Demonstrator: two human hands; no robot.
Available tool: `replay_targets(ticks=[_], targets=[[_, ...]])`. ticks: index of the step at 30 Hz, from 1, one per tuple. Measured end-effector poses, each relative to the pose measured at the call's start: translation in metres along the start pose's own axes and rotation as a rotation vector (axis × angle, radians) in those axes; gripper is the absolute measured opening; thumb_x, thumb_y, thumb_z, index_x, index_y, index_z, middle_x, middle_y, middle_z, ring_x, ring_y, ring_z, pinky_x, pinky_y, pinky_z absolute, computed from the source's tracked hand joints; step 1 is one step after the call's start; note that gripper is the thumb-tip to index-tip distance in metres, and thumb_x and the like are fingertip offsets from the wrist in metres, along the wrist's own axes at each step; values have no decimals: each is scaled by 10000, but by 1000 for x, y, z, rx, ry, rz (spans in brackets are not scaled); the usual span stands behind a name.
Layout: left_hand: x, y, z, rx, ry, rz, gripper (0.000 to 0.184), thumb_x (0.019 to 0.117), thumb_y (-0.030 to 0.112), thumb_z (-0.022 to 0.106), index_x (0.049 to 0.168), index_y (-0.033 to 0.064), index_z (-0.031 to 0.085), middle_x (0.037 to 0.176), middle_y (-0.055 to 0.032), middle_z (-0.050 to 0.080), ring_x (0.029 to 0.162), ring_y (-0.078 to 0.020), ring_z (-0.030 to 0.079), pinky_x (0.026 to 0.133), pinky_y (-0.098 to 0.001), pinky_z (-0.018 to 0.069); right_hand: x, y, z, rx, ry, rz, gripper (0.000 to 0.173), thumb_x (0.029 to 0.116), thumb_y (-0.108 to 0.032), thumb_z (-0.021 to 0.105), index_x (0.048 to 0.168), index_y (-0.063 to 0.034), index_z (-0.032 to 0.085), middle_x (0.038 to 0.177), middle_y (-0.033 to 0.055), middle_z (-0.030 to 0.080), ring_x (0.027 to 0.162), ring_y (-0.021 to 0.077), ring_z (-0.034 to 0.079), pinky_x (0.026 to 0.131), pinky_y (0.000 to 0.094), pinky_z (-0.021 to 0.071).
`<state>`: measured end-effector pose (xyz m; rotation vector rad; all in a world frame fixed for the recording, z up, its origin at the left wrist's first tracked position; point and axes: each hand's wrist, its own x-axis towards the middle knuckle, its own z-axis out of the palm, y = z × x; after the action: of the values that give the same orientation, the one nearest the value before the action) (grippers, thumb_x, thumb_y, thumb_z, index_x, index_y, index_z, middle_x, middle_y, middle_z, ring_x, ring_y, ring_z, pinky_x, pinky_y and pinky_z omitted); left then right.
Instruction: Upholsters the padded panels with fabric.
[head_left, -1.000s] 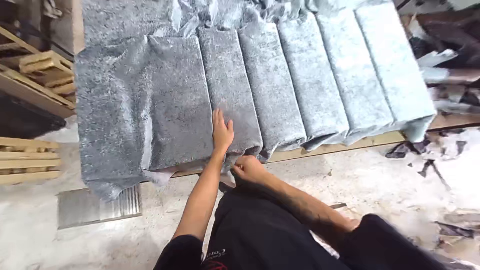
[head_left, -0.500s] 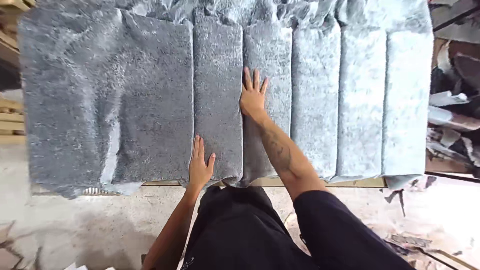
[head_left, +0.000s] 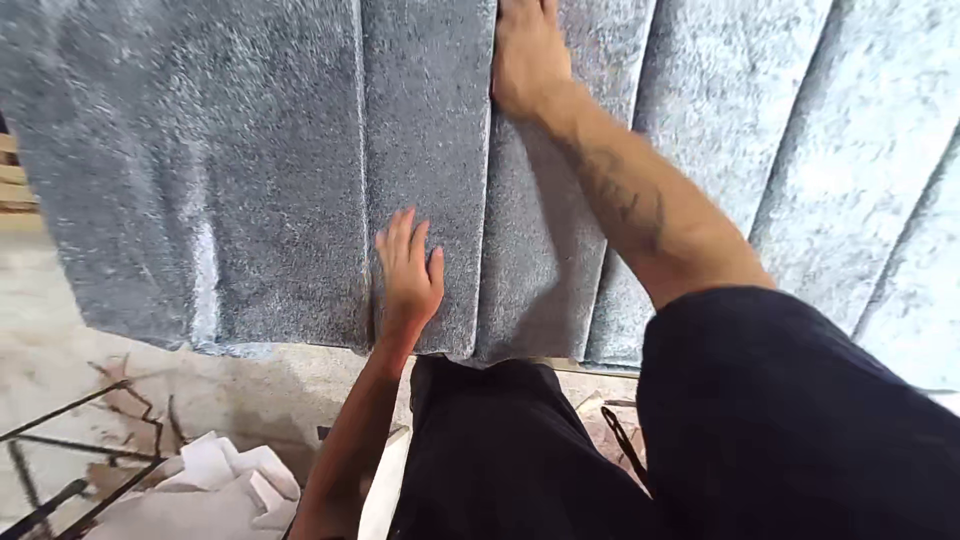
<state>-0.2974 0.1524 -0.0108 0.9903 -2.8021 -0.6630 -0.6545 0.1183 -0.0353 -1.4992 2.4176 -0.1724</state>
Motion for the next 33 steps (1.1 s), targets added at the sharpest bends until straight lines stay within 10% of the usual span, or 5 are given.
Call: replay_targets(ticks=[3, 14, 22, 26, 33], targets=[[64, 6, 16, -201, -128, 240, 461, 1082, 298, 413, 1457, 65, 546, 1632, -89, 386, 1551, -249, 269, 1288, -486, 194, -111, -20, 32, 124, 105, -329, 444, 1043, -232, 397, 1335, 47, 580, 1509, 245, 500, 1512, 397, 326, 1279, 606, 104], [179, 13, 42, 117, -167, 671, 466, 1084, 357, 333, 1246, 54, 648, 1481, -111, 555, 1521, -275, 331, 1286, -487, 151, -301, -113, 82, 230, -115, -468, 320, 958, -261, 524, 829, -14, 682, 916, 160, 705, 1116, 357, 640, 1076, 468, 451], [-2, 9, 24, -47, -531, 914, 362, 1036, 245, 447, 912, 46, 723, 1075, -118, 715, 1170, -281, 637, 1074, -440, 481, -410, -164, 60, 589, -554, -394, 261, 958, -262, 611, 839, -62, 730, 792, 125, 688, 823, 324, 684, 757, 578, 535], [-75, 9, 11, -183, -640, 907, 400, 1025, 288, 453, 852, 33, 706, 1037, -133, 726, 1169, -301, 649, 1147, -459, 426, -402, -147, 24, 720, -56, -122, 305, 1018, -273, 529, 960, -80, 758, 820, 62, 741, 755, 181, 725, 714, 448, 608], [-148, -1, -32, -599, -84, 209, 300, 1038, 237, 550, 1059, 28, 763, 1177, -109, 736, 1237, -229, 634, 1137, -421, 460, -248, -193, 20, 364, 85, -375, 410, 1044, -380, 489, 1231, -81, 699, 1363, 130, 639, 1346, 283, 548, 1143, 466, 440]])
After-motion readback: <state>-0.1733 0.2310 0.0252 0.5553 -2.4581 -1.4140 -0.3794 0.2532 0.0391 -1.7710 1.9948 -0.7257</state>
